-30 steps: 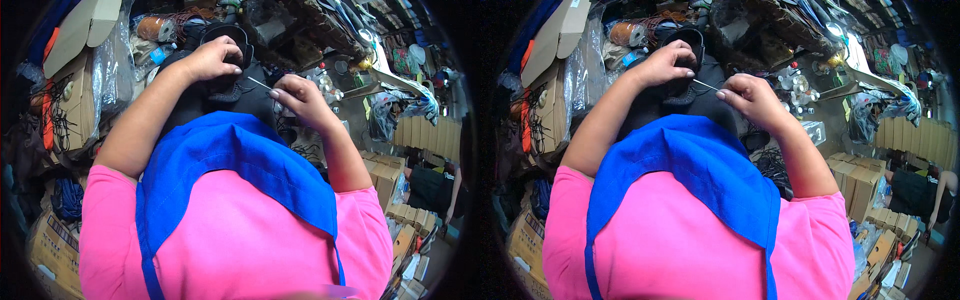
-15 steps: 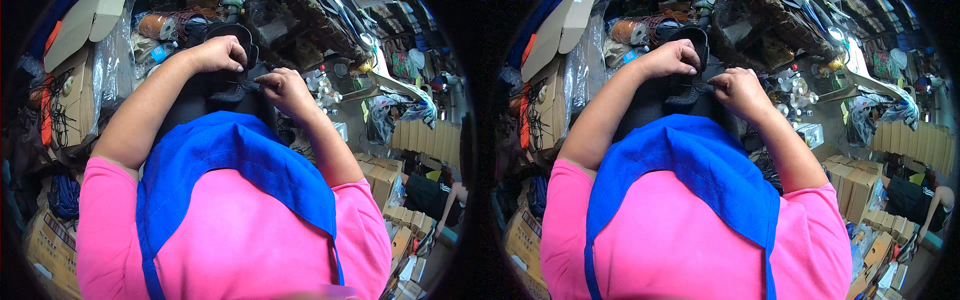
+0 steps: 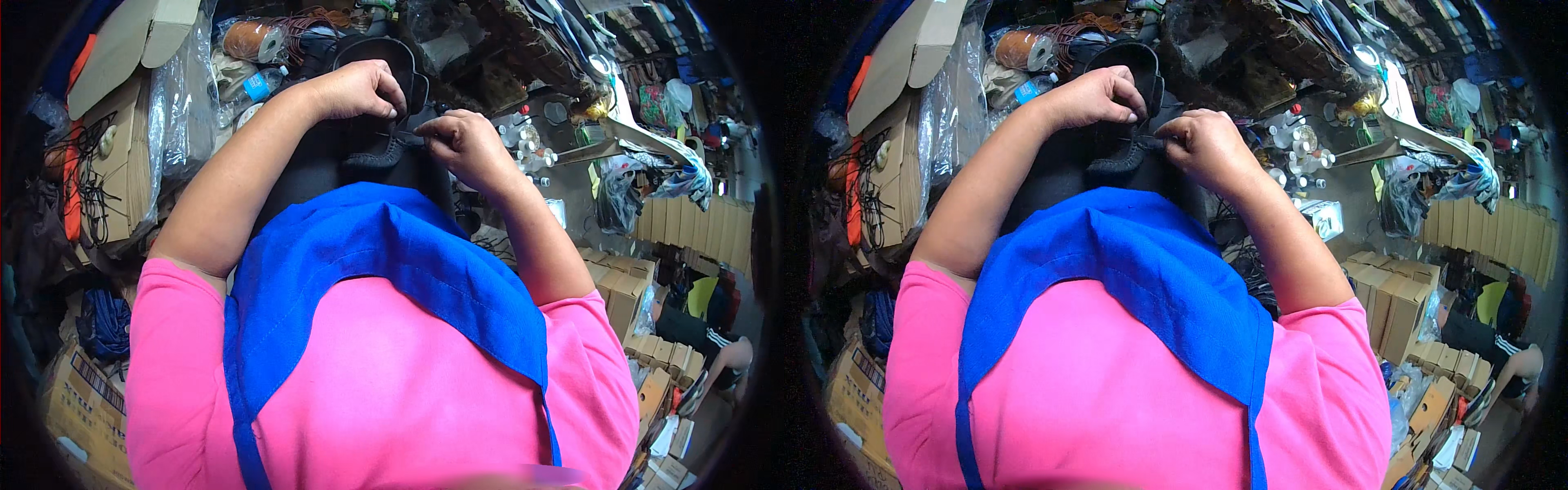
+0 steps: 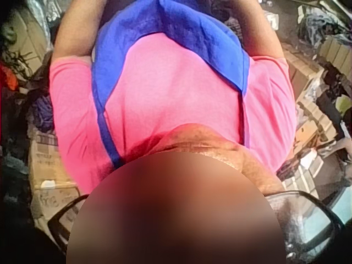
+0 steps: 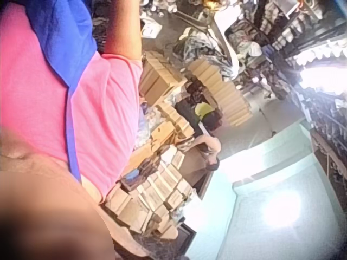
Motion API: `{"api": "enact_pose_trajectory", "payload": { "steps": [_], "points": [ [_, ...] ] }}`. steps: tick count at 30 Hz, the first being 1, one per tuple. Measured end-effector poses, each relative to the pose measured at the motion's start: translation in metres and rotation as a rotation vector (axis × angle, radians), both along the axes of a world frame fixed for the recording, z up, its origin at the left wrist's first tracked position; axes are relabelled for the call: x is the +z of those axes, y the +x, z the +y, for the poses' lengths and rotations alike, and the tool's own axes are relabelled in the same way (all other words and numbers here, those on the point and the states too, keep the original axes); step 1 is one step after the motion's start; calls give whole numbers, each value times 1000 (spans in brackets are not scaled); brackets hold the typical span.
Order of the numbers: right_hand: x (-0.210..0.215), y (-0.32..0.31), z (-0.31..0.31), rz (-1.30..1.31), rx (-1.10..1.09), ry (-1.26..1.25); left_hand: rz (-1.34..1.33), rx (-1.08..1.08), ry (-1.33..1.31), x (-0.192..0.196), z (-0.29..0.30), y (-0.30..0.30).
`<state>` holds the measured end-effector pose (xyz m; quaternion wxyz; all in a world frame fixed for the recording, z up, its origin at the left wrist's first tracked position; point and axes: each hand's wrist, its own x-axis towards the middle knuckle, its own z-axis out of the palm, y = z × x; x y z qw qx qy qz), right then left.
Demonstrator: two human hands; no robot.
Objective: Manually stitching or repairing a black shoe in a workshop.
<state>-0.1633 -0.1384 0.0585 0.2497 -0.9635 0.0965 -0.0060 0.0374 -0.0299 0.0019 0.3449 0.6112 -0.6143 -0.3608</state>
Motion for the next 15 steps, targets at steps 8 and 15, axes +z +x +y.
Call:
{"api": "enact_pose_trajectory", "payload": {
  "steps": [8,15],
  "points": [
    [-13,2,-9,81,-120,371,11,-17,-5,-1,1,2],
    [-3,16,-14,97,142,24,-9,-8,-7,0,3,1]
  ]
}}
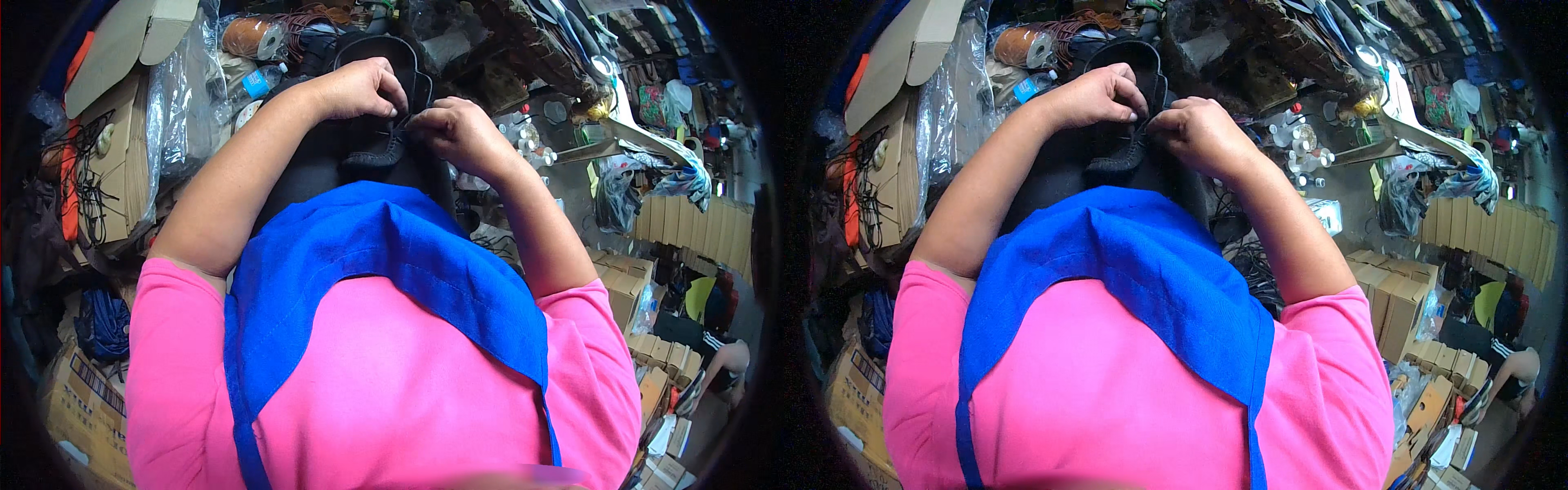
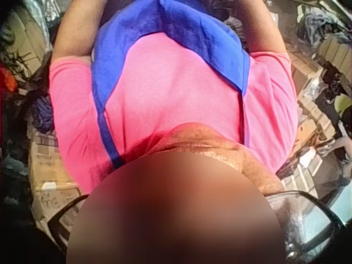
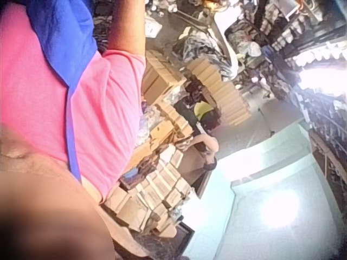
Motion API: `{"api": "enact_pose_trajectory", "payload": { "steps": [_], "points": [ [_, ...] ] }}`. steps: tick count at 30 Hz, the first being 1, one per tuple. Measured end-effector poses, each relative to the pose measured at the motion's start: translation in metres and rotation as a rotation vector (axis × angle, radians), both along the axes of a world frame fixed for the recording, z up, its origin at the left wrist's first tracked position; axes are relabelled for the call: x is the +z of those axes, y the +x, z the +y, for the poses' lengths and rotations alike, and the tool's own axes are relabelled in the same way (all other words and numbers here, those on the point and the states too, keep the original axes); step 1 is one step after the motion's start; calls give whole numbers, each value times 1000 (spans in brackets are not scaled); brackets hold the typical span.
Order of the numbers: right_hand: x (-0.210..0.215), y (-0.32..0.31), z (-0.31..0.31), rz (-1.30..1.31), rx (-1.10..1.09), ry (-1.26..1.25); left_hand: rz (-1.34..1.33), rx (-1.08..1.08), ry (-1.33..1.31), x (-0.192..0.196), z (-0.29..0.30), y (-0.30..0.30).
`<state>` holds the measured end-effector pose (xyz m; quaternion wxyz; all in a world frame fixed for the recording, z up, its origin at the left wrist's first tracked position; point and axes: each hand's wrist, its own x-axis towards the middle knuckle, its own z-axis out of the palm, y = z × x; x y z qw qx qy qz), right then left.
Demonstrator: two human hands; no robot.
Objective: Manually stitching or repairing a black shoe in a workshop.
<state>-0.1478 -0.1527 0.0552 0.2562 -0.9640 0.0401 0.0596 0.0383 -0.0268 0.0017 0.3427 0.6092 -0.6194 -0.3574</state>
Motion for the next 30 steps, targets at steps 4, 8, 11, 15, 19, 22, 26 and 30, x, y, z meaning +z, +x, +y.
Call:
{"api": "enact_pose_trajectory", "payload": {
  "steps": [4,8,11,15,19,22,26,30],
  "points": [
    [-11,-4,-12,59,-111,309,18,-11,16,2,3,0],
    [-10,-5,1,-86,-21,44,20,-3,14,-1,2,-1],
    [-12,-10,13,-167,18,-159,5,-8,8,-4,4,1],
    [-11,-11,12,-199,19,-224,-104,-49,-68,-4,10,4],
    [-10,-4,10,-148,55,-179,-110,-56,-23,-3,9,2],
    [-20,-7,1,-89,-54,146,-101,-42,-40,-8,10,2],
    [-13,-7,2,-135,9,-32,-84,-38,-39,-6,11,2],
    [-28,-5,7,-136,-110,75,-97,-21,-59,-10,10,2]
  ]
}}
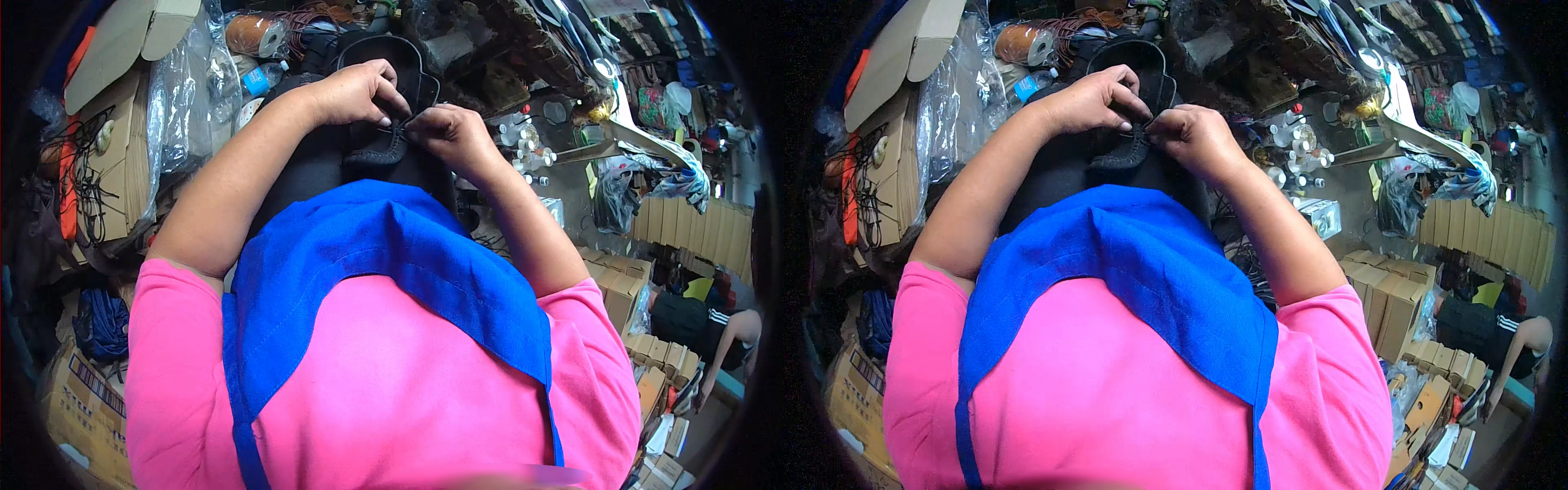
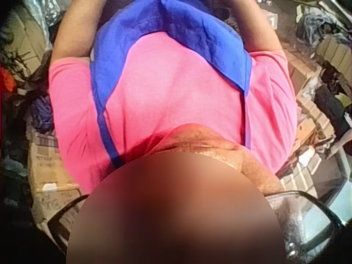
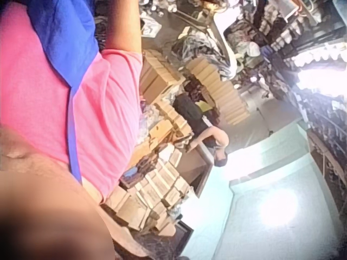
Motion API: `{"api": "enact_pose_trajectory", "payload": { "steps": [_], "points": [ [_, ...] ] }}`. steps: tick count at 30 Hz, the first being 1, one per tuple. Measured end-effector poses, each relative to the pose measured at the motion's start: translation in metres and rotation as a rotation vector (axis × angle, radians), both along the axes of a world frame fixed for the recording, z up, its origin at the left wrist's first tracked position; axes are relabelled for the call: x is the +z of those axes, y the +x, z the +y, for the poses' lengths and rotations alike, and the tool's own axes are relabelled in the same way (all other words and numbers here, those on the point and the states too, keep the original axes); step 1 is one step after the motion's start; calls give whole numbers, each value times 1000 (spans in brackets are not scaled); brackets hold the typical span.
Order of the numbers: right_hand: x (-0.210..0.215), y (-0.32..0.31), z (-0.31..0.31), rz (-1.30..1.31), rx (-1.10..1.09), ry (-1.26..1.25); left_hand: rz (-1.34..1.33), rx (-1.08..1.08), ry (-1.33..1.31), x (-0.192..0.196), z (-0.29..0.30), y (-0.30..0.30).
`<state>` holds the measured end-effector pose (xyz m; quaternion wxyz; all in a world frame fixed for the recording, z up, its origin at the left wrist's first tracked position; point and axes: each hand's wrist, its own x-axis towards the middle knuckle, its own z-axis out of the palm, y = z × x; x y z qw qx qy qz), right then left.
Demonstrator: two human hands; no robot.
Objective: Manually stitching or repairing a black shoe in a workshop.
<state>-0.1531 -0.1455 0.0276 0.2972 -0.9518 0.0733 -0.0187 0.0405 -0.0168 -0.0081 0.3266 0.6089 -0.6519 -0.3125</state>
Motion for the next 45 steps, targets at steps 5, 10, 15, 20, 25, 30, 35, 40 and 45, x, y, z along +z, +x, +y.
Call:
{"api": "enact_pose_trajectory", "payload": {
  "steps": [5,10,15,20,25,30,35,40,45],
  "points": [
    [1,-3,-6,53,-68,239,34,18,-14,-1,2,-2],
    [-7,4,5,-45,-56,65,24,125,-94,-7,5,-10],
    [-6,-10,12,-141,-37,23,-165,522,-267,14,37,-25],
    [-12,-28,34,-142,-66,-273,-35,575,-178,25,77,-26],
    [-12,-30,44,-153,-80,-318,-193,438,-189,25,94,-52],
    [-8,-32,42,-56,-86,-324,-462,398,-159,40,115,-41],
    [-7,-33,49,-54,-92,-395,-644,508,-30,51,116,-34],
    [-4,-32,48,-47,-85,-412,-338,492,-115,33,91,-63],
    [-7,-31,39,-41,-100,-288,-725,480,-168,20,76,-57]
  ]
}}
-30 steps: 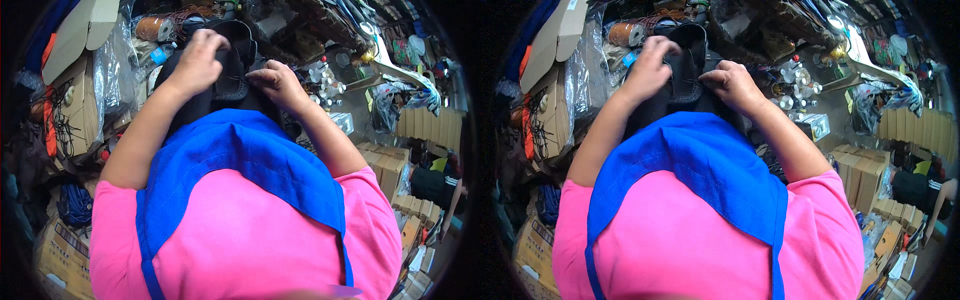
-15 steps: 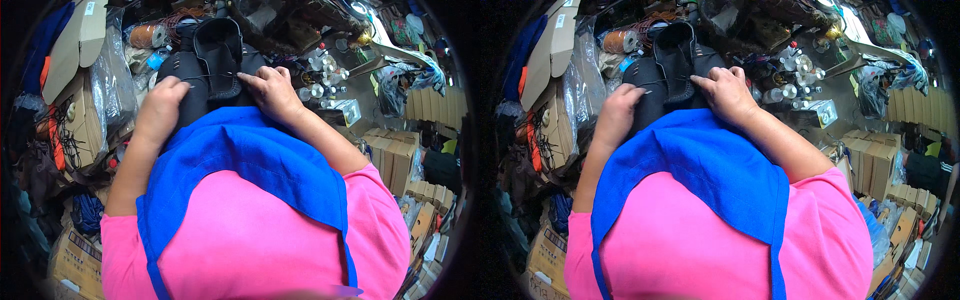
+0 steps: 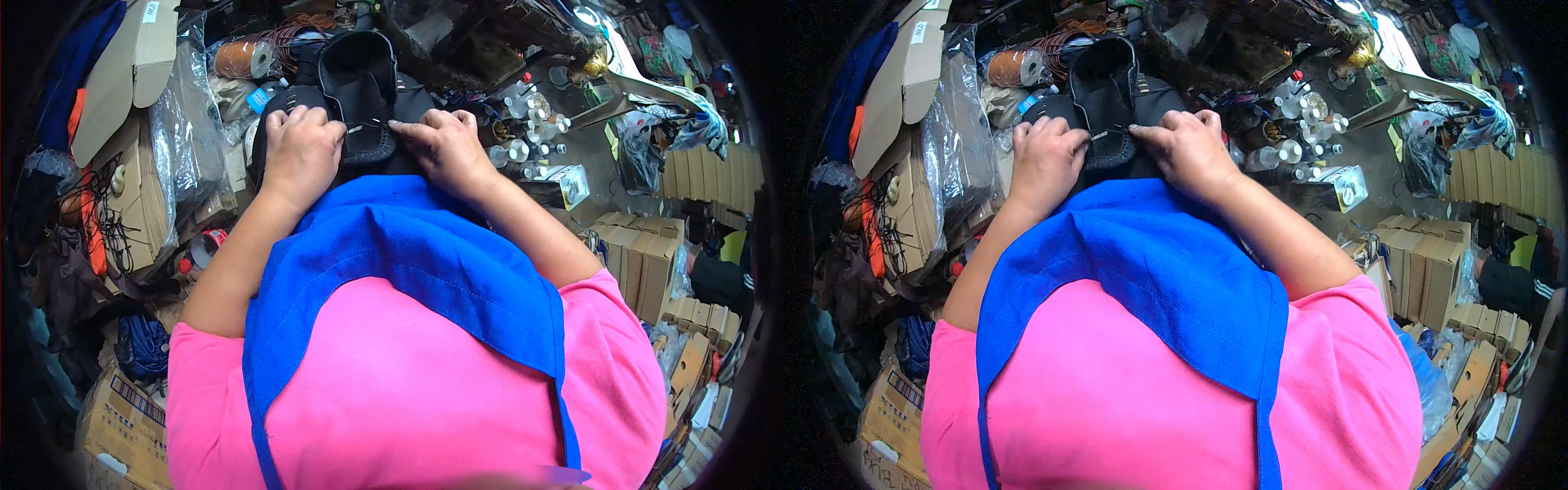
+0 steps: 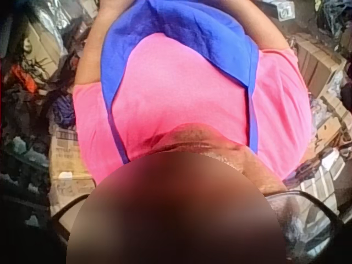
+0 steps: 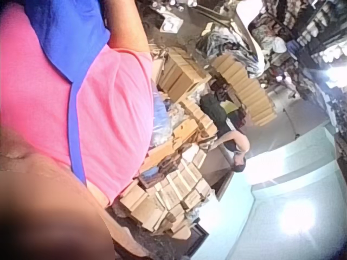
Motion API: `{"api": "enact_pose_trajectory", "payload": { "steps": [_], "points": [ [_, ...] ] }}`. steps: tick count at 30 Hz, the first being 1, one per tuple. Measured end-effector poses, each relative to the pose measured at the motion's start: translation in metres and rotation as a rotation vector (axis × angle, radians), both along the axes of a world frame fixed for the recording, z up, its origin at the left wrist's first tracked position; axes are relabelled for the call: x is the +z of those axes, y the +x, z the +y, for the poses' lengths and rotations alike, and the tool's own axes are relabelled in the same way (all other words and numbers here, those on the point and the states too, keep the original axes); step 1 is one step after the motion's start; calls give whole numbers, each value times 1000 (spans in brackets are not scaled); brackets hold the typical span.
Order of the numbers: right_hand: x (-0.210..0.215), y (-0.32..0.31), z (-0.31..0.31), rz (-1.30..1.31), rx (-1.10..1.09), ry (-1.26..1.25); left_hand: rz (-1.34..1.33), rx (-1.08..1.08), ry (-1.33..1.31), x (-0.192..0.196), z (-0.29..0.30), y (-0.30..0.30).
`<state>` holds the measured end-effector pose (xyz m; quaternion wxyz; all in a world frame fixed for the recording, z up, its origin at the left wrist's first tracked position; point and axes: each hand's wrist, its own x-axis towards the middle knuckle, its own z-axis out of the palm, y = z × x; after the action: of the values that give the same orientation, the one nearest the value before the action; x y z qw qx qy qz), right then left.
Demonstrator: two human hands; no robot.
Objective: Manually stitching or repairing a black shoe in a workshop.
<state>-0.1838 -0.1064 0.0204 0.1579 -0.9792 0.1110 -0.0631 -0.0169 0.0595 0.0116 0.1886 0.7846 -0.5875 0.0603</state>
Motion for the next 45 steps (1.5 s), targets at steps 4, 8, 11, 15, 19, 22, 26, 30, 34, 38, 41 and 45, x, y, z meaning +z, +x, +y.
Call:
{"api": "enact_pose_trajectory", "payload": {
  "steps": [4,8,11,15,19,22,26,30,34,38,41,45],
  "points": [
    [-2,8,-34,38,76,299,238,-30,-124,-7,-13,9],
    [0,23,-52,80,123,429,378,-96,-159,-18,-17,14],
    [0,32,-65,237,130,482,358,-89,-130,-22,-18,17],
    [5,37,-66,239,184,534,383,-81,-85,-22,-16,20],
    [6,37,-65,214,195,522,370,-93,-95,-23,-16,21],
    [7,38,-64,228,190,571,381,-86,-73,-24,-17,22],
    [8,37,-64,233,179,584,370,-89,-70,-23,-17,22],
    [7,37,-65,207,216,589,371,-88,-50,-23,-17,21],
    [0,36,-68,184,231,600,381,-81,-19,-20,-19,18],
    [-2,37,-69,216,202,732,407,-80,14,-21,-24,19],
    [-1,40,-69,231,201,758,449,-92,69,-22,-34,27],
    [-4,39,-69,234,217,723,508,-124,93,-24,-38,30]
  ]
}}
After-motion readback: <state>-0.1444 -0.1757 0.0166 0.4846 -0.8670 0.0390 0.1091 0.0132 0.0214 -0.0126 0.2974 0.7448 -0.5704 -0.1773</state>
